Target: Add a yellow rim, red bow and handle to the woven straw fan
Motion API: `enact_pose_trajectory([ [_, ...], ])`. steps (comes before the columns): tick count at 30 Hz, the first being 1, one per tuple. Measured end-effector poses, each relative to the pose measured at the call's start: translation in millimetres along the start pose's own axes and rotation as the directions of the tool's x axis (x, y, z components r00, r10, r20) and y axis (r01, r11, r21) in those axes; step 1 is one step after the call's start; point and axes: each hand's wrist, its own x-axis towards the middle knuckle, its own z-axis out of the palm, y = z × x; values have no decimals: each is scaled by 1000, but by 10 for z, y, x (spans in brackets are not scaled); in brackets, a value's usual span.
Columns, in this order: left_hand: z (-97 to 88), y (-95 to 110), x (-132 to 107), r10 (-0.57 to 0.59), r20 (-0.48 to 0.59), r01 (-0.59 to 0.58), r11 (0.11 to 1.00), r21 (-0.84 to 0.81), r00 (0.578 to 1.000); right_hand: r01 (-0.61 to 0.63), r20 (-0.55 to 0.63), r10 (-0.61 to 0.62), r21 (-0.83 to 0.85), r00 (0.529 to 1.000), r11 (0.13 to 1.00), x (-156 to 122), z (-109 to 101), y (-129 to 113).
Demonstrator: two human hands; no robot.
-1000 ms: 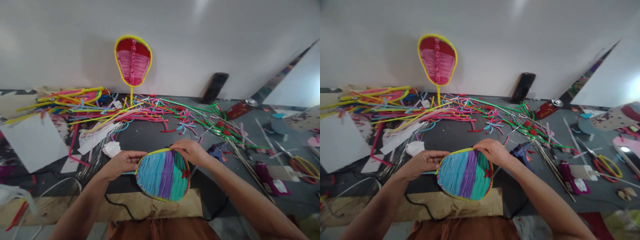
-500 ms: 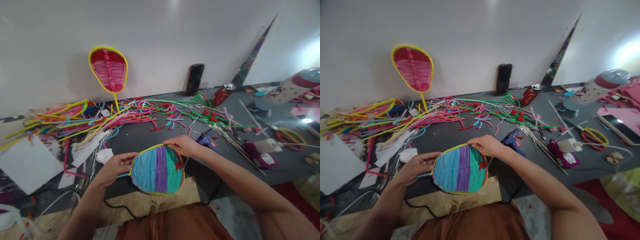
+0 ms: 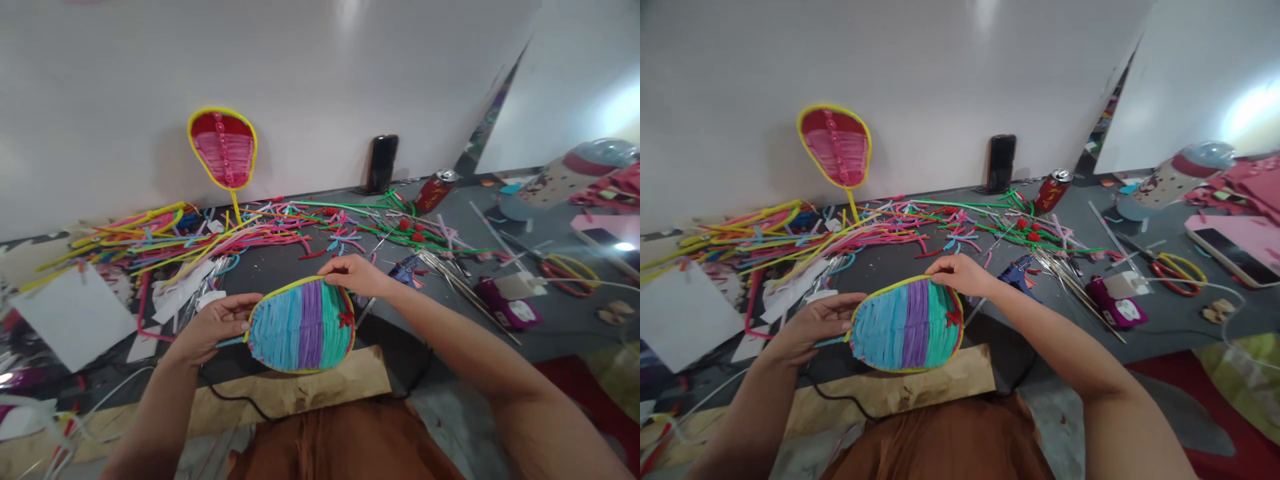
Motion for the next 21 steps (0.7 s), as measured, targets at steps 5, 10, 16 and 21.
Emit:
enact_pose_trajectory([
  [5, 7, 97, -83, 66, 28, -67, 997, 28, 997, -9, -45, 13, 85, 999, 996, -10, 6, -129],
  [10, 29, -67, -39, 21, 53, -24, 998, 55, 998, -59, -71, 67, 104, 995, 993, -153, 72, -80],
  [16, 113, -189, 30, -17, 203, -5, 994, 108, 979, -115, -182, 129, 85, 975, 990, -417, 71, 32],
  [21, 183, -124, 53, -33, 222, 3, 991, 132, 975, -136, -293, 162, 107, 942, 985, -562, -7, 74],
])
